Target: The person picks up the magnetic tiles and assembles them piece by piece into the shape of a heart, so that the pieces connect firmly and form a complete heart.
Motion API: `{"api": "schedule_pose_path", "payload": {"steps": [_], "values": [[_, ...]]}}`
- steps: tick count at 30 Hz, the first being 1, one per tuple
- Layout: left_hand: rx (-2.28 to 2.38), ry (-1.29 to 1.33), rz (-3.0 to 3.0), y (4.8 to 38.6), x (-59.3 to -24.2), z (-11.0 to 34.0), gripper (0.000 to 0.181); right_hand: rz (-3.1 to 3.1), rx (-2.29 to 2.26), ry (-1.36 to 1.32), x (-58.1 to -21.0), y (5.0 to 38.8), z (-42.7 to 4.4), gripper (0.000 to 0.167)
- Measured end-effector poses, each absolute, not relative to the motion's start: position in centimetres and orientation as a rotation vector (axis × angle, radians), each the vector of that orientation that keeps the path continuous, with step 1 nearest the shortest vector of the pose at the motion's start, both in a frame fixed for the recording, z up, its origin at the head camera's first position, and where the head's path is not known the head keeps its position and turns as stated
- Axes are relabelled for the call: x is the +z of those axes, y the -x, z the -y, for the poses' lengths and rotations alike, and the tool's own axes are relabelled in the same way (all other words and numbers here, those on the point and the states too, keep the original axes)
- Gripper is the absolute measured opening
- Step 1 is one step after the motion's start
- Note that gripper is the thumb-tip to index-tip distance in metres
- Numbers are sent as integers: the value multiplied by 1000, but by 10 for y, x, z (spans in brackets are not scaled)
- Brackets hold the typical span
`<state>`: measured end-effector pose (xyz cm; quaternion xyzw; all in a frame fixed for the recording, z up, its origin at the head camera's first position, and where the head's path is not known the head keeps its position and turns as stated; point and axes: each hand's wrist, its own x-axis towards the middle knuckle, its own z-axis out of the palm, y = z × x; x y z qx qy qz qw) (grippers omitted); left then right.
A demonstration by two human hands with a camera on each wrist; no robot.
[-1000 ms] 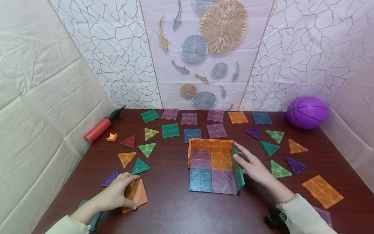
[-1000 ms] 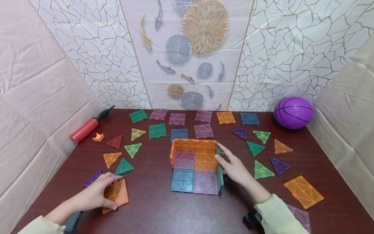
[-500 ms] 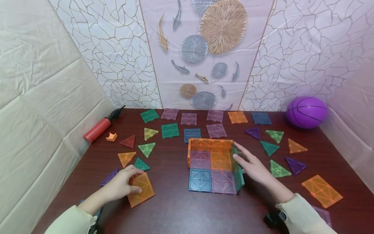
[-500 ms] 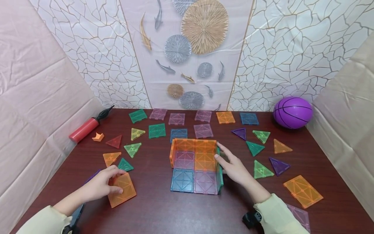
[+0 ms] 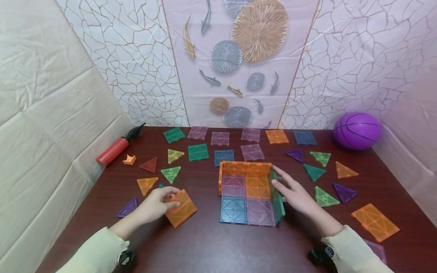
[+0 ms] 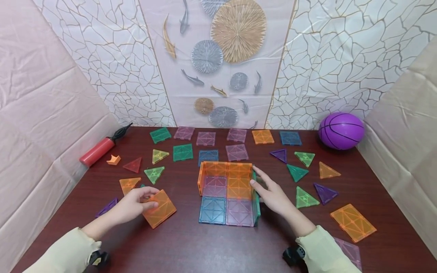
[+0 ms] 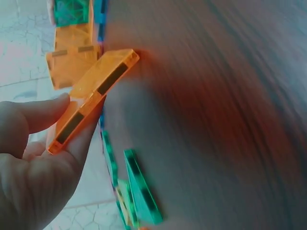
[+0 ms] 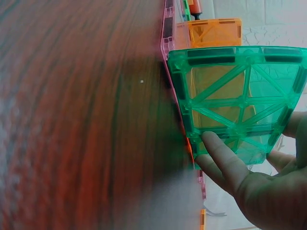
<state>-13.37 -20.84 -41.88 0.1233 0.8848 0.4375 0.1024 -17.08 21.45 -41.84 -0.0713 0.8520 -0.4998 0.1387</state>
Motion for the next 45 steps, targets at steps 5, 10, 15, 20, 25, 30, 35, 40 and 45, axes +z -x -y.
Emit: {"api": "schedule_pose_path", "payload": {"steps": [5, 10, 15, 20, 25, 30, 35, 40, 45], "values": [[1494, -348, -2417, 140, -422, 191, 29, -2443, -1465, 205, -418, 172, -215, 66], [1610, -256, -2329, 142, -427, 172, 31, -2443, -1460, 212, -419, 171, -214, 67], [1693, -99, -2314, 145, -430, 153, 29, -2430, -1476, 212, -420, 170, -214, 67], [1712, 23, -2327, 146, -432, 138, 28, -2432, -1479, 207, -420, 170, -215, 65], [1716, 74, -2355, 145, -434, 129, 28, -2430, -1481, 211, -420, 169, -214, 64], [1746, 122, -2349, 143, -433, 122, 27, -2425, -1487, 226, -418, 168, -213, 65], [1724, 174, -2362, 140, -431, 113, 29, -2427, -1489, 227, -418, 169, -214, 64], [1709, 182, -2387, 137, -427, 106, 30, -2420, -1496, 234, -419, 170, -214, 64], [1731, 164, -2347, 136, -424, 101, 31, -2426, -1494, 242, -419, 170, -214, 64]]}}
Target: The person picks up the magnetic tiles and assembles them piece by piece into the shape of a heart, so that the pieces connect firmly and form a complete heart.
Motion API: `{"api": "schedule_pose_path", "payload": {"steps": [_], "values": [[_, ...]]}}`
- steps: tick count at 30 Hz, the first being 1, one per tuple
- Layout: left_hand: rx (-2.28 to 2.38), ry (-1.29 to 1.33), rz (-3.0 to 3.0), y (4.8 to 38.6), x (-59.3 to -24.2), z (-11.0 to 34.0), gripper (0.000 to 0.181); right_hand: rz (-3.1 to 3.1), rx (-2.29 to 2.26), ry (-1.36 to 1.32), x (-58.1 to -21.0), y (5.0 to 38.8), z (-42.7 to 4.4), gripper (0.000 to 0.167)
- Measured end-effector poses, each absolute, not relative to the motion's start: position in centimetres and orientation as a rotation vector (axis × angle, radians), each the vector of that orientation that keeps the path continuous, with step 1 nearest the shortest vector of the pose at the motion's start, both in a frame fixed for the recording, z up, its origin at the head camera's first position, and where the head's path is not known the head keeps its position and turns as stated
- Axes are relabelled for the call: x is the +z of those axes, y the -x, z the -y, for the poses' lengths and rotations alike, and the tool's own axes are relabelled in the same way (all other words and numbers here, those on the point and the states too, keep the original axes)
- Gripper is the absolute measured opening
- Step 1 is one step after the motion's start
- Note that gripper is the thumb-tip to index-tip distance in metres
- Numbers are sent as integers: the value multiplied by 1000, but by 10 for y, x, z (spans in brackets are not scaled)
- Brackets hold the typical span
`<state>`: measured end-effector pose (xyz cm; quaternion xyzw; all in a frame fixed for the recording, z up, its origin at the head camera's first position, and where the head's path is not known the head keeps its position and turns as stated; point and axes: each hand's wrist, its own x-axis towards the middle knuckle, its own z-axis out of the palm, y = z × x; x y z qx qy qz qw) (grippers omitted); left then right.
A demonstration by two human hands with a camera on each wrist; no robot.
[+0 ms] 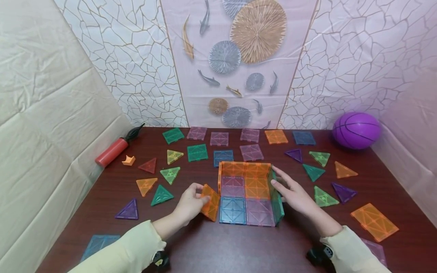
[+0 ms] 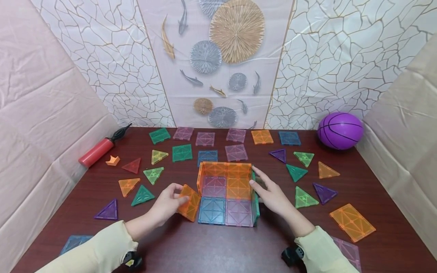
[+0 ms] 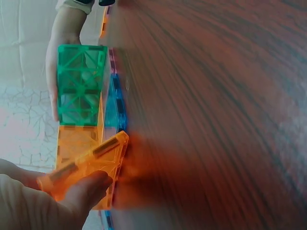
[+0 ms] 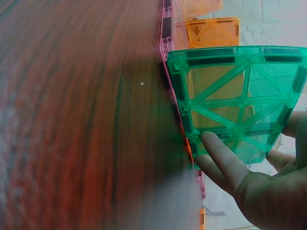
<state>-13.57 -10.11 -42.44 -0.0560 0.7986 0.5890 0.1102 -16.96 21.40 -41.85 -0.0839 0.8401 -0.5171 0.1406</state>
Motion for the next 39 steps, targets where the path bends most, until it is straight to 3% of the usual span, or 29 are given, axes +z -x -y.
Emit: {"api": "schedule_pose_path", "payload": {"steps": [25, 31, 39], "values": [[1744, -49, -2314, 135, -419, 93, 50, -2432, -1486, 225, -418, 169, -213, 65], [1712, -134, -2430, 129, -407, 124, 47, -2456, -1456, 240, -419, 170, -214, 63], [1645, -393, -2407, 112, -386, 201, 47, -2474, -1436, 241, -419, 170, -216, 62]]}}
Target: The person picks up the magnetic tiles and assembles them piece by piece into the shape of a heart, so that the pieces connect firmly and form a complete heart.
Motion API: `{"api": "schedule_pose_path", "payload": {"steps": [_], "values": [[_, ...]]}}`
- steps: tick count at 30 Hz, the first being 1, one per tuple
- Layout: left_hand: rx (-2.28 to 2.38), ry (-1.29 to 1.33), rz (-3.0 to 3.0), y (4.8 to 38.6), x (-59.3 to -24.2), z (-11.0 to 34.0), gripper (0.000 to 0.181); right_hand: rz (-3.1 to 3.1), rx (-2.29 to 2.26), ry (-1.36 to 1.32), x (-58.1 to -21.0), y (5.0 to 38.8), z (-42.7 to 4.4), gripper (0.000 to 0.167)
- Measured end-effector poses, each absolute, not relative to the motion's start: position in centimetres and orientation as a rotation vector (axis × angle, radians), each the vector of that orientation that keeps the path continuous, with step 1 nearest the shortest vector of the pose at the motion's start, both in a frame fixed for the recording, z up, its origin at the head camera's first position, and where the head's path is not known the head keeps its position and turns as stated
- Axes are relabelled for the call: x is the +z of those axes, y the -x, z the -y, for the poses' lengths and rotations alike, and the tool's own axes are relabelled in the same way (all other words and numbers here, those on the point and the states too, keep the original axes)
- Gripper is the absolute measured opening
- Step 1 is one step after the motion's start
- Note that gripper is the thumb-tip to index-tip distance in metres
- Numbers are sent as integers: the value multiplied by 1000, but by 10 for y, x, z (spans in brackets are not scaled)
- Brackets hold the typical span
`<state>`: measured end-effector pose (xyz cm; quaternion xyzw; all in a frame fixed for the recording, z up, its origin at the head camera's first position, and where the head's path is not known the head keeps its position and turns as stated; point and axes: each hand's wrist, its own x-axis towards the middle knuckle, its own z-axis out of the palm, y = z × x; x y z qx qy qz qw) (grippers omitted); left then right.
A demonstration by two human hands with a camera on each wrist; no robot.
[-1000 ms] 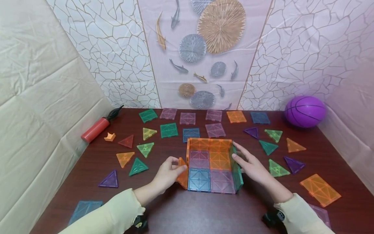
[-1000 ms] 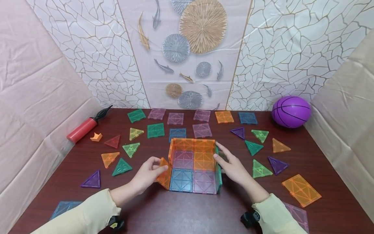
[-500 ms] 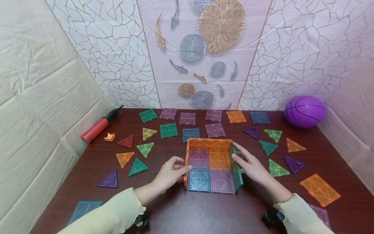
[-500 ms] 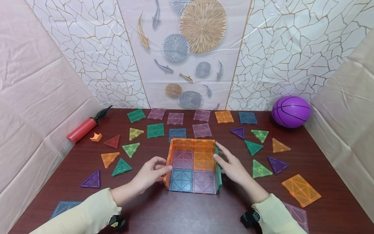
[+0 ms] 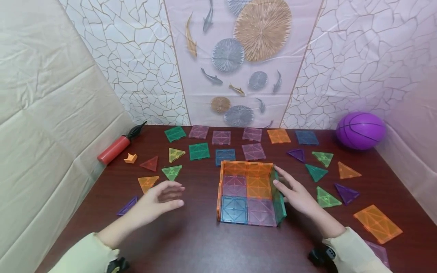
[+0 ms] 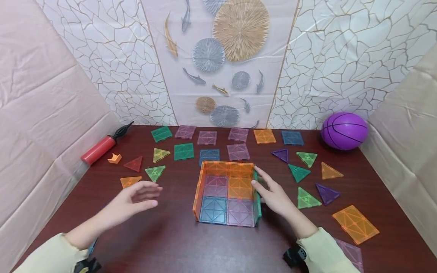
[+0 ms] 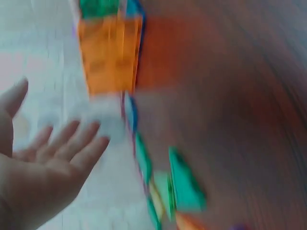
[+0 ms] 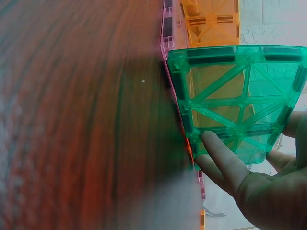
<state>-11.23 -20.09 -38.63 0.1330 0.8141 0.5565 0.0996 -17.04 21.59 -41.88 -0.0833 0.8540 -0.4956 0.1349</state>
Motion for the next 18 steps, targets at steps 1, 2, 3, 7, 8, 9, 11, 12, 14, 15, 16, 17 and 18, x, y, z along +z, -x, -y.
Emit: {"api": "schedule_pose_path", "payload": {"steps": [1, 2, 3, 7, 8, 9, 11, 12, 14, 15, 16, 17, 18], "values": [[1620, -402, -2427, 110, -384, 212, 46, -2470, -1439, 241, -419, 171, -216, 62], [1598, -401, -2442, 108, -382, 223, 45, -2466, -1442, 240, -419, 171, -216, 62], [1571, -409, -2470, 105, -380, 235, 44, -2463, -1445, 239, -419, 171, -215, 62], [1429, -448, -2624, 96, -375, 281, 44, -2461, -1444, 232, -419, 171, -215, 62], [1380, -448, -2670, 93, -374, 292, 44, -2460, -1443, 231, -418, 171, -215, 62], [1327, -443, -2712, 90, -374, 303, 45, -2458, -1443, 229, -418, 171, -215, 63], [1256, -427, -2747, 85, -375, 323, 46, -2454, -1443, 225, -418, 171, -214, 63], [1241, -439, -2743, 83, -378, 334, 47, -2453, -1445, 224, -418, 171, -214, 63], [1236, -459, -2721, 78, -385, 351, 50, -2453, -1449, 221, -417, 171, -214, 64], [1234, -485, -2714, 76, -390, 359, 51, -2455, -1451, 222, -417, 171, -213, 64], [1233, -511, -2700, 73, -396, 365, 53, -2456, -1455, 224, -417, 170, -213, 64], [1223, -538, -2699, 71, -402, 370, 54, -2457, -1458, 227, -417, 170, -213, 64], [1205, -558, -2697, 68, -407, 375, 55, -2456, -1458, 229, -417, 170, -213, 64]]}}
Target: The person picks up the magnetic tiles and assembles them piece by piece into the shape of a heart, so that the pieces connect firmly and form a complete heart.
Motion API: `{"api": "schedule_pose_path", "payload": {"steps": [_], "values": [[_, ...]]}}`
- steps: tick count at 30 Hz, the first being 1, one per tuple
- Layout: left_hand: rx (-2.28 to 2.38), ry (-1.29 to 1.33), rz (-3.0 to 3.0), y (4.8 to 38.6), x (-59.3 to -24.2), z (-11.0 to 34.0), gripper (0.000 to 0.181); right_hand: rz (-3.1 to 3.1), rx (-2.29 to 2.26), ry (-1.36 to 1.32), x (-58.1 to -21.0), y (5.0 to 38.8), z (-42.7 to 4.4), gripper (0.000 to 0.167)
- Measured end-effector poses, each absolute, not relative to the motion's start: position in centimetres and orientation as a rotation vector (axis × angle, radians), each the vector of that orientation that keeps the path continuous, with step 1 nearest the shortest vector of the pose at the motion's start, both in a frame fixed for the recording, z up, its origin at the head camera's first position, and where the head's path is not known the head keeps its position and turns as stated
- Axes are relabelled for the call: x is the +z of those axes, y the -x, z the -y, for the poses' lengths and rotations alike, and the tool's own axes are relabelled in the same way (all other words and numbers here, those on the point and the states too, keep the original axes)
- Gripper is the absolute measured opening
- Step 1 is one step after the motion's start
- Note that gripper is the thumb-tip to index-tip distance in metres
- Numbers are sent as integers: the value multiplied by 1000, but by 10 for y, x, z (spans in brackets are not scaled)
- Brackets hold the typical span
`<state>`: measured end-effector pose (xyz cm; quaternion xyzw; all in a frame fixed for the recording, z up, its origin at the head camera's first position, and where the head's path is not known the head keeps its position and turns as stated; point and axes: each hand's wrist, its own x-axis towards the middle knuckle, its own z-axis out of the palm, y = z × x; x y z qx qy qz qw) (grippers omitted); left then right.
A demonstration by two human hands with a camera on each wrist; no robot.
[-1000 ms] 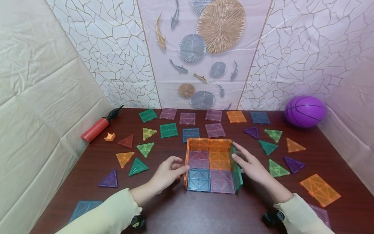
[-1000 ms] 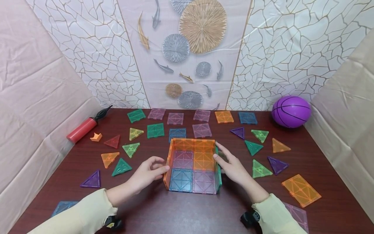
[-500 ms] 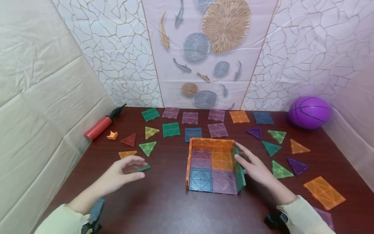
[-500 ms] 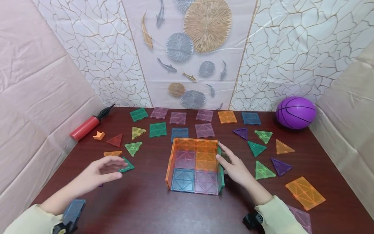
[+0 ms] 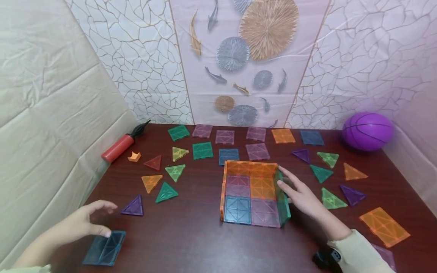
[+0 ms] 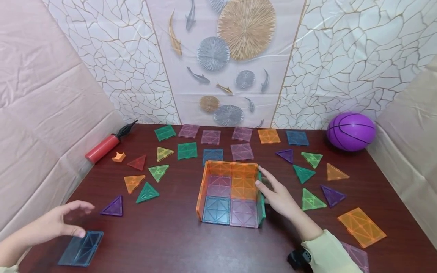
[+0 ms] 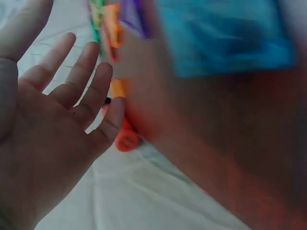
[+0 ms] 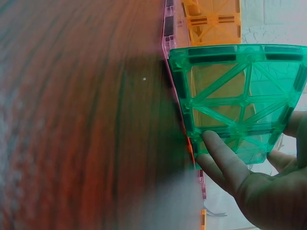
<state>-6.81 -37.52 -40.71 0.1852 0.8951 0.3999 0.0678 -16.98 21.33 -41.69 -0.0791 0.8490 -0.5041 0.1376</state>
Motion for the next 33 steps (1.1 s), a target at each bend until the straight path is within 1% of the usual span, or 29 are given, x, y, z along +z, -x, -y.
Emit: {"api": "schedule_pose_path", "payload": {"steps": [6, 10, 13, 19, 25, 28, 33], "values": [[984, -581, -2719, 54, -431, 384, 64, -2462, -1458, 230, -420, 166, -216, 64], [761, -474, -2748, 48, -434, 383, 76, -2472, -1463, 232, -420, 166, -217, 63], [664, -384, -2754, 45, -434, 381, 81, -2473, -1458, 239, -419, 167, -217, 63], [547, -360, -2816, 44, -435, 377, 75, -2471, -1458, 249, -418, 168, -217, 63], [506, -342, -2873, 43, -435, 370, 74, -2458, -1465, 242, -418, 168, -215, 63], [599, -346, -2829, 44, -434, 368, 75, -2455, -1464, 236, -417, 169, -214, 64], [789, -448, -2767, 46, -430, 364, 64, -2454, -1464, 227, -417, 170, -214, 64]]}}
